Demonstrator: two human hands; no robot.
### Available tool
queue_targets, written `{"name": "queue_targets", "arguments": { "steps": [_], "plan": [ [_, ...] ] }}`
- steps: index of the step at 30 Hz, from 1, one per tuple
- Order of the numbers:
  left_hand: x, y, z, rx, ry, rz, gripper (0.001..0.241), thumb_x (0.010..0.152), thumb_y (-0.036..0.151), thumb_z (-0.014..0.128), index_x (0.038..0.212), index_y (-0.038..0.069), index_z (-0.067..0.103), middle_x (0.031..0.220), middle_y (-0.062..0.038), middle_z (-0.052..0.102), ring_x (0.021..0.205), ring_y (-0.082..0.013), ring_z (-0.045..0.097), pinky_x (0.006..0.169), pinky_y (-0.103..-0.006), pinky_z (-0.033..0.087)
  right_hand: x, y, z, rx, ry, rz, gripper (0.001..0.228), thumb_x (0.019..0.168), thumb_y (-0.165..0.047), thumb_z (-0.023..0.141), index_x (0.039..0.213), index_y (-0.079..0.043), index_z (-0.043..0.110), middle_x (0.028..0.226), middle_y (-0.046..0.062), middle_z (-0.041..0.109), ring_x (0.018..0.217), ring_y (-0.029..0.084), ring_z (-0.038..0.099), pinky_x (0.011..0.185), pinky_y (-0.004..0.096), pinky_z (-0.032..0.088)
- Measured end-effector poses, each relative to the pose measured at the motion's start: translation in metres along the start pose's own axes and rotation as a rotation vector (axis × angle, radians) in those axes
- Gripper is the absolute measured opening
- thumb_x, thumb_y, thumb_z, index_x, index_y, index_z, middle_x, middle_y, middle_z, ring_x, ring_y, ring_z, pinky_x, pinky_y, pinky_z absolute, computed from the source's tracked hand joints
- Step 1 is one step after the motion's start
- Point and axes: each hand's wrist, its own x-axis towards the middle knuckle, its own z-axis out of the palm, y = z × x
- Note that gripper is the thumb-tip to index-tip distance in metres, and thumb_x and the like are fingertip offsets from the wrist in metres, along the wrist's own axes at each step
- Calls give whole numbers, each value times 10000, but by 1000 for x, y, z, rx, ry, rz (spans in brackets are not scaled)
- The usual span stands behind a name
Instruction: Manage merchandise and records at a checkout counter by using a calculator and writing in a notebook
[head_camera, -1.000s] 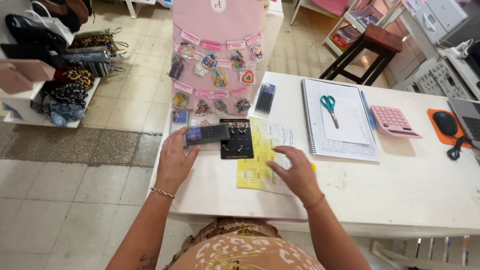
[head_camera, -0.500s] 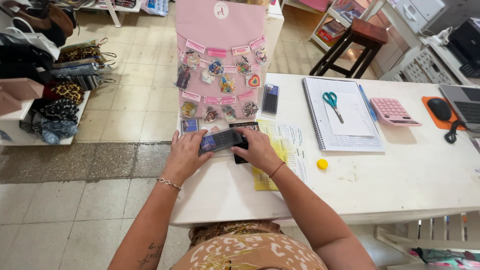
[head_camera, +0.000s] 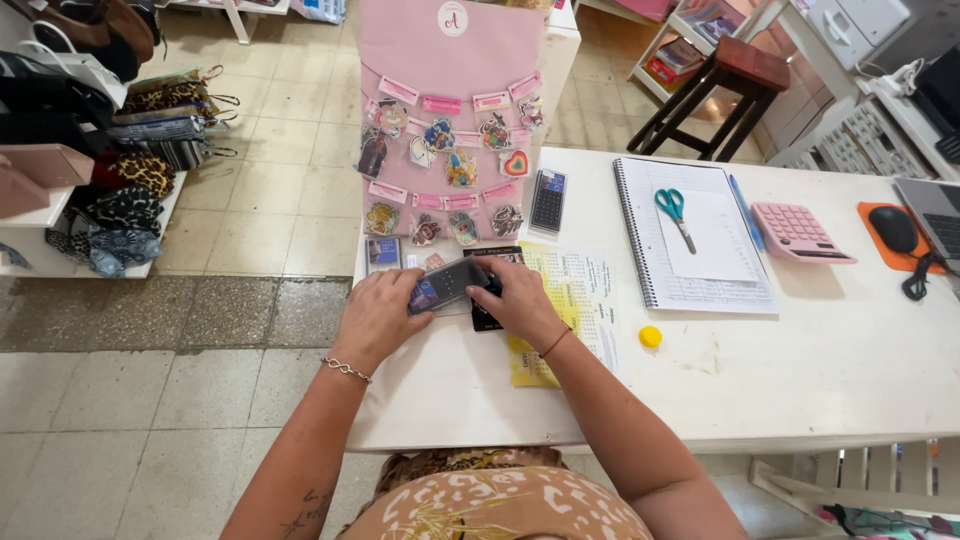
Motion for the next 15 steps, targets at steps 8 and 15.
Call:
{"name": "queue_targets", "arguments": {
  "steps": [8, 15],
  "plan": [
    [-12, 6, 1, -59, 118, -7, 676, 777, 469, 787, 1340, 203, 524, 1158, -89, 670, 1115, -288, 677, 982, -442, 512, -2, -4, 3, 393, 51, 125, 523, 900, -338, 771, 1366, -158, 620, 1246, 104, 722, 1200, 313, 663, 1027, 435, 527],
    [-55, 47, -31, -318, 333, -4, 671, 789, 351, 854, 1337, 98, 561, 1184, -170, 643, 1080, -342, 678, 951, -447, 551, -13, -12, 1, 1094, 30, 274, 494, 897, -114, 797, 1355, -56, 621, 1125, 165, 728, 937, 265, 760, 818, 364, 667]
  ]
}}
